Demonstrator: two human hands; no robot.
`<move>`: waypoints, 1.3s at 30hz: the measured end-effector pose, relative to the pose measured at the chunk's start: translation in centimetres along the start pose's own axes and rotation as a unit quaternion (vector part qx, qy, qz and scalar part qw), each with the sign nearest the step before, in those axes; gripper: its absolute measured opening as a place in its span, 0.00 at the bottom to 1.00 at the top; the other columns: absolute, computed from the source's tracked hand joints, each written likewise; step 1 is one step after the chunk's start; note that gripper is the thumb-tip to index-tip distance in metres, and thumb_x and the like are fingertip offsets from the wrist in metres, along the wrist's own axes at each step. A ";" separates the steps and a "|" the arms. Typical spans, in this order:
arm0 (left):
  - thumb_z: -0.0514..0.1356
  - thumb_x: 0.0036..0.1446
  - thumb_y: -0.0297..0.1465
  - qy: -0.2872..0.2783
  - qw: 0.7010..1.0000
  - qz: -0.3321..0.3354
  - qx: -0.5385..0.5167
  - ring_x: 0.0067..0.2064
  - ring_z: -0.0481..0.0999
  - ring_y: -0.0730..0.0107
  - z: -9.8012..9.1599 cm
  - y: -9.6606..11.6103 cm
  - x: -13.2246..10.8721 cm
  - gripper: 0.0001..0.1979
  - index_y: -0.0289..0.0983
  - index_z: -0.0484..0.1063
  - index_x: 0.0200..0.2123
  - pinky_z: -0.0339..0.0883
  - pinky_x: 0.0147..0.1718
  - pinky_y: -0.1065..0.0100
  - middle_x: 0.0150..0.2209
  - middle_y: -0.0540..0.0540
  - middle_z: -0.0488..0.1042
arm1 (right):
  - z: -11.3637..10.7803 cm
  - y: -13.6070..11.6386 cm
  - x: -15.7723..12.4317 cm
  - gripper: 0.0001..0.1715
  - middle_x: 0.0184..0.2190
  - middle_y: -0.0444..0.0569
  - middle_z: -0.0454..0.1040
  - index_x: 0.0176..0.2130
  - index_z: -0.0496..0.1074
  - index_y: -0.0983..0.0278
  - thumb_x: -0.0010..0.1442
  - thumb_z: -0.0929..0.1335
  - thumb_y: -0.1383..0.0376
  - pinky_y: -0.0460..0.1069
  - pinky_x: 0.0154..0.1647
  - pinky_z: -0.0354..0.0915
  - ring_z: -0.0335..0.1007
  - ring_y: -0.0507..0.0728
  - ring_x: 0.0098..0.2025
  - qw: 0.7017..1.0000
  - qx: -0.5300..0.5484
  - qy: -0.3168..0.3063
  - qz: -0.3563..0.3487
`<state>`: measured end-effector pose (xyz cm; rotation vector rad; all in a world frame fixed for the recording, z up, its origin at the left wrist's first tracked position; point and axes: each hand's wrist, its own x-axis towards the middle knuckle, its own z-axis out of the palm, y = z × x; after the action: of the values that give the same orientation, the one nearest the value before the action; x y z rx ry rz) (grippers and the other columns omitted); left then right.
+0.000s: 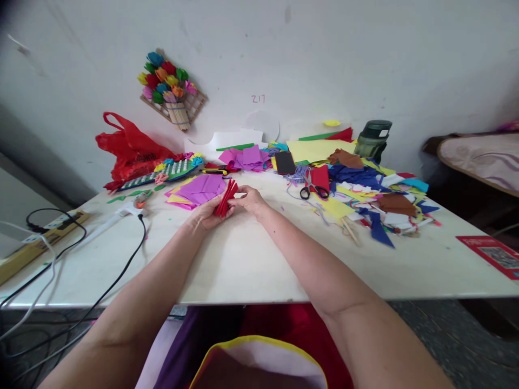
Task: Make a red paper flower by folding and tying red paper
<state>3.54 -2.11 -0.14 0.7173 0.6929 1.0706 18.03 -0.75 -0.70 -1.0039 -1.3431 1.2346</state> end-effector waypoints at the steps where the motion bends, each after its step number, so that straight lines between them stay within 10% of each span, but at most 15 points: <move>1: 0.54 0.55 0.25 -0.004 1.000 -0.001 0.010 0.28 0.74 0.73 0.1 0.1 -0.1 0.08 0.32 0.71 0.38 0.72 0.29 0.70 0.29 0.45 0.74 | -0.1 -0.1 0.0 0.22 0.21 0.37 0.67 0.32 0.68 0.64 0.33 0.73 0.67 0.45 0.29 0.60 0.60 0.46 0.23 1.000 0.000 -0.002 -0.004; 19: 0.55 0.54 0.23 -0.011 0.989 -0.014 0.149 0.29 0.77 0.65 -0.7 0.7 -0.3 0.01 0.31 0.66 0.30 0.73 0.29 0.69 0.26 0.40 0.75 | -0.4 -0.7 -0.5 0.38 0.27 0.40 0.73 0.42 0.67 0.64 0.28 0.73 0.78 0.48 0.35 0.67 0.69 0.51 0.30 0.993 0.095 -0.062 0.021; 39: 0.66 0.39 0.30 0.080 0.971 0.146 0.173 0.23 0.72 0.73 -0.9 0.0 1.0 0.10 0.29 0.73 0.26 0.66 0.27 0.71 0.23 0.45 0.74 | -1.0 -1.5 -0.3 0.13 0.24 0.51 0.75 0.27 0.71 0.70 0.53 0.64 0.62 0.43 0.17 0.54 0.61 0.47 0.18 0.993 0.016 -0.036 0.108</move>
<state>3.13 -0.99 -0.84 1.0657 0.9477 1.3014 19.14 -1.06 0.69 -1.1137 -1.2902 1.4605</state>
